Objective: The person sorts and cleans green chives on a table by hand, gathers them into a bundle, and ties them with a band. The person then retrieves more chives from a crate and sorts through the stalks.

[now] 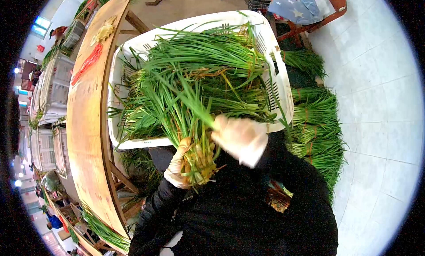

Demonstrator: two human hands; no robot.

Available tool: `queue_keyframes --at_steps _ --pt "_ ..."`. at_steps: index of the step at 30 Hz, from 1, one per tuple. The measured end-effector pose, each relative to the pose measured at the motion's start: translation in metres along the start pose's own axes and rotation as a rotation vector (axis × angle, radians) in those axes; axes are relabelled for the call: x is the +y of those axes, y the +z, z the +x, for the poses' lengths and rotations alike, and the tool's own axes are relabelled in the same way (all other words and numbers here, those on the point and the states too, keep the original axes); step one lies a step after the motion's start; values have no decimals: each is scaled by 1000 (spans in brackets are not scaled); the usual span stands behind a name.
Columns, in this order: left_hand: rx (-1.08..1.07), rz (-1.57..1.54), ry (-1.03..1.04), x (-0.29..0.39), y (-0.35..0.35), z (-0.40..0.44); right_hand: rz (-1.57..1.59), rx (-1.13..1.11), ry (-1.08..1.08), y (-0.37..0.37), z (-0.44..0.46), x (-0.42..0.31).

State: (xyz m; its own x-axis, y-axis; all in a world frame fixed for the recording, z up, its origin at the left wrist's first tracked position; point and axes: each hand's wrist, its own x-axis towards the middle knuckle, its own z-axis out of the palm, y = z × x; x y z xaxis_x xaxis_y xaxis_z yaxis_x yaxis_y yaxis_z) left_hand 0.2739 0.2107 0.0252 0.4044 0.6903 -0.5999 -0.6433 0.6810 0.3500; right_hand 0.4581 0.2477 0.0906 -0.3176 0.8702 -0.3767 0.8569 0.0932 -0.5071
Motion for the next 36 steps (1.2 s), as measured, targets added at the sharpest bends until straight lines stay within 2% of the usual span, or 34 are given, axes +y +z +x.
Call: queue_keyframes --at_steps 1,2,3,4,5,6,7,8,10,11,12,13,14,15,16,18,19,20,22,27,32,36 --pt "-83 -203 -195 0 -7 1 78 359 -297 24 -12 3" --pt "-70 -108 -202 1 -1 3 -68 371 -333 33 -21 -8" --pt "-100 -91 -235 0 -5 2 50 315 -498 31 -25 -16" --pt "-130 -72 -265 5 4 0 -274 445 -453 47 -26 -22" --pt "-75 177 -86 7 17 -11 -594 574 -381 63 -27 -28" --pt "-147 -46 -217 8 12 -11 -565 648 -514 57 -23 -31" --pt "-101 49 -124 8 10 -13 -546 719 -646 52 -18 -33" --pt "-57 143 -29 11 10 -15 -408 580 -654 50 -22 -34" --pt "-33 5 -54 14 -3 -20 -145 -126 -651 11 -16 -36" --pt "-142 -91 -103 18 -14 -19 73 -272 -679 3 -1 -15" --pt "-249 -190 -152 20 -23 -19 564 -406 -541 -3 20 8" --pt "-59 -71 -91 23 2 -26 461 -292 -343 -7 43 31" --pt "10 -51 -85 25 6 -29 70 -76 -210 -2 64 45" --pt "11 -110 -150 29 5 -33 -217 -66 11 1 76 44" --pt "3 -164 -212 36 5 -34 -456 -36 39 28 92 61" --pt "-36 -45 -108 46 19 -47 -586 -48 -140 68 118 85" --pt "-18 30 -83 53 26 -56 -477 -181 -7 76 133 97" --pt "6 169 62 60 32 -69 -367 -316 120 82 151 109" --pt "-55 152 262 73 39 -100 -394 -312 12 93 175 154" --pt "-182 43 738 121 -10 -160 -305 -323 168 86 171 155" --pt "-274 -1 1003 188 -25 -216 -322 -285 159 88 170 154" --pt "-405 -35 1062 229 -36 -240 -383 -311 208 78 162 138"
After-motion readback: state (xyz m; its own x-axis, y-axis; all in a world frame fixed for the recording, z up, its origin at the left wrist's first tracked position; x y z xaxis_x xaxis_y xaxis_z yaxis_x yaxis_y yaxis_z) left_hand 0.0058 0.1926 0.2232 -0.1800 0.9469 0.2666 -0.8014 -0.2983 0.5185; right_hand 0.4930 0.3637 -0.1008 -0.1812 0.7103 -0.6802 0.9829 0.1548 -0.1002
